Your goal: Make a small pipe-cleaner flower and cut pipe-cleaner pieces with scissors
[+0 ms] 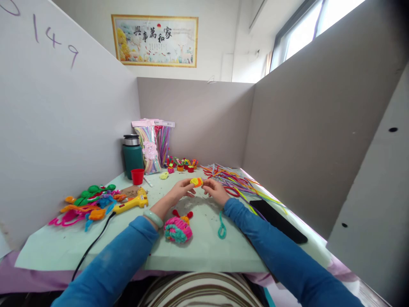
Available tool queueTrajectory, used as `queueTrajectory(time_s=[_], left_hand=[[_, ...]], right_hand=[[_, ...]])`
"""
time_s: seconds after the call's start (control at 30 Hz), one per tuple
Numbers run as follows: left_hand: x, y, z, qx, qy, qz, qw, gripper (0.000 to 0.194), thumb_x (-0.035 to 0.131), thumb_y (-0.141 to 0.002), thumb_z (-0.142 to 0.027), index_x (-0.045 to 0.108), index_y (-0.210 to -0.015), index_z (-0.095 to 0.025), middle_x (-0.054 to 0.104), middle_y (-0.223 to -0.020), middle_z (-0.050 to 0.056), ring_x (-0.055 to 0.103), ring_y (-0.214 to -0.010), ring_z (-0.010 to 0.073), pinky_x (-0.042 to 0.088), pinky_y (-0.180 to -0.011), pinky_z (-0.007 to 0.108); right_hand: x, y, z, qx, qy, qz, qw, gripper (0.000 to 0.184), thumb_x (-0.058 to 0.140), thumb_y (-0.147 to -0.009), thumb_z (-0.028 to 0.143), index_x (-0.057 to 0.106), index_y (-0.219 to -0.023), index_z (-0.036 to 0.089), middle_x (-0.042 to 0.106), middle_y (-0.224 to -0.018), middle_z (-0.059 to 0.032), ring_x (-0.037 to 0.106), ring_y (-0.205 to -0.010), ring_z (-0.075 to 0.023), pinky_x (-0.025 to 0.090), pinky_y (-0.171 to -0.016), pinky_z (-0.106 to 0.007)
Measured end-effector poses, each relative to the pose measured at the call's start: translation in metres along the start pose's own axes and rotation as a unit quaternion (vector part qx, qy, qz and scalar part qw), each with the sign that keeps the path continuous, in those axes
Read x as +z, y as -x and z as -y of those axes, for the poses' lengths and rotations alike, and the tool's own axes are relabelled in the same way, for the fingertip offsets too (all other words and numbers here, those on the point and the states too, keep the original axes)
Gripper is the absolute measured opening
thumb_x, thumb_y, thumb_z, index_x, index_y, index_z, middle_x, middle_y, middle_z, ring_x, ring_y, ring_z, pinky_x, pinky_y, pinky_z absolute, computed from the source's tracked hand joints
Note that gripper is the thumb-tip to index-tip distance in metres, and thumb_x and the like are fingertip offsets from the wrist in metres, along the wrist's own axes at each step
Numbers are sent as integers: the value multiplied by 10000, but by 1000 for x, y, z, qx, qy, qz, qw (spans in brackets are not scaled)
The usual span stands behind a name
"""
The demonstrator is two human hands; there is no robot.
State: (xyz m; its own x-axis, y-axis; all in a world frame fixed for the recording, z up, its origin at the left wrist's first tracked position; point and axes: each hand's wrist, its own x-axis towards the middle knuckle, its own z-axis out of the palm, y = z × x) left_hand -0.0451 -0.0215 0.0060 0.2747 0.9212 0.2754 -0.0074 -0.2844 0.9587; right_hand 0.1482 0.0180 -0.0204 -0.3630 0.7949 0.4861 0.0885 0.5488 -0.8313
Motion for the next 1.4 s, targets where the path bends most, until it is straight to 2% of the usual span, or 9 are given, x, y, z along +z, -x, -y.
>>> queueTrajectory(time_s=[0.13, 0.3, 0.43, 0.6, 0.7, 0.9, 1.17, 1.4], left_hand=[[0, 0, -2, -14, 70, 26, 997, 314, 682, -720, -285, 658, -999, -142, 638, -1016, 102, 609, -777, 162, 501, -734, 333], [1, -2, -4, -24, 134, 55, 989, 224, 639, -675, -163, 659, -895, -124, 649, -923, 97, 599, -745, 153, 481, -695, 289], [1, -4, -3, -9, 156, 67, 985, 192, 623, -692, -177, 660, -872, -120, 652, -923, 102, 600, -773, 158, 472, -673, 264], [2, -2, -2, -30, 167, 42, 985, 208, 666, -701, -200, 649, -899, -137, 658, -834, 67, 613, -706, 149, 486, -708, 290], [2, -1, -2, -48, 166, 16, 985, 224, 696, -695, -204, 642, -900, -132, 661, -801, 63, 627, -688, 153, 491, -749, 322], [3, 0, -4, -48, 153, 24, 987, 195, 695, -723, -250, 666, -837, -94, 676, -842, 110, 633, -736, 166, 487, -772, 318], [-3, 0, 0, -40, 132, 28, 990, 254, 754, -662, -251, 695, -859, -101, 682, -867, 92, 636, -750, 166, 478, -806, 331], [-10, -5, 6, -28, 143, 17, 989, 198, 697, -695, -237, 683, -835, -97, 672, -833, 91, 633, -753, 169, 484, -804, 333]], right_hand=[[1, 1, 4, 9, -6, -9, 1000, 219, 545, -771, 359, 566, -883, 172, 623, -739, -5, 558, -560, -99, 416, -468, -204], [3, 4, 11, 16, 14, -6, 1000, 223, 566, -766, 387, 556, -795, 166, 561, -567, 29, 516, -502, -97, 408, -486, -211], [5, 6, 12, 16, 13, -9, 1000, 239, 583, -755, 397, 541, -819, 170, 560, -597, 36, 528, -507, -96, 403, -485, -213], [8, 6, 13, -16, -13, -21, 1000, 333, 599, -755, 388, 513, -1004, 184, 559, -683, 42, 544, -520, -93, 415, -481, -216], [8, 5, 11, -27, -1, -18, 999, 291, 602, -761, 394, 535, -945, 179, 566, -682, 33, 535, -513, -89, 423, -484, -219], [8, 8, 11, -39, 56, -37, 997, 246, 595, -780, 381, 556, -903, 171, 576, -685, 21, 537, -523, -95, 444, -516, -233], [9, 3, 19, -60, 134, -12, 989, 174, 557, -813, 328, 549, -908, 183, 580, -691, 16, 533, -536, -111, 426, -537, -246], [15, -5, 20, -73, 173, -9, 982, 89, 550, -798, 263, 513, -843, 196, 552, -650, 25, 500, -534, -109, 400, -533, -235]])
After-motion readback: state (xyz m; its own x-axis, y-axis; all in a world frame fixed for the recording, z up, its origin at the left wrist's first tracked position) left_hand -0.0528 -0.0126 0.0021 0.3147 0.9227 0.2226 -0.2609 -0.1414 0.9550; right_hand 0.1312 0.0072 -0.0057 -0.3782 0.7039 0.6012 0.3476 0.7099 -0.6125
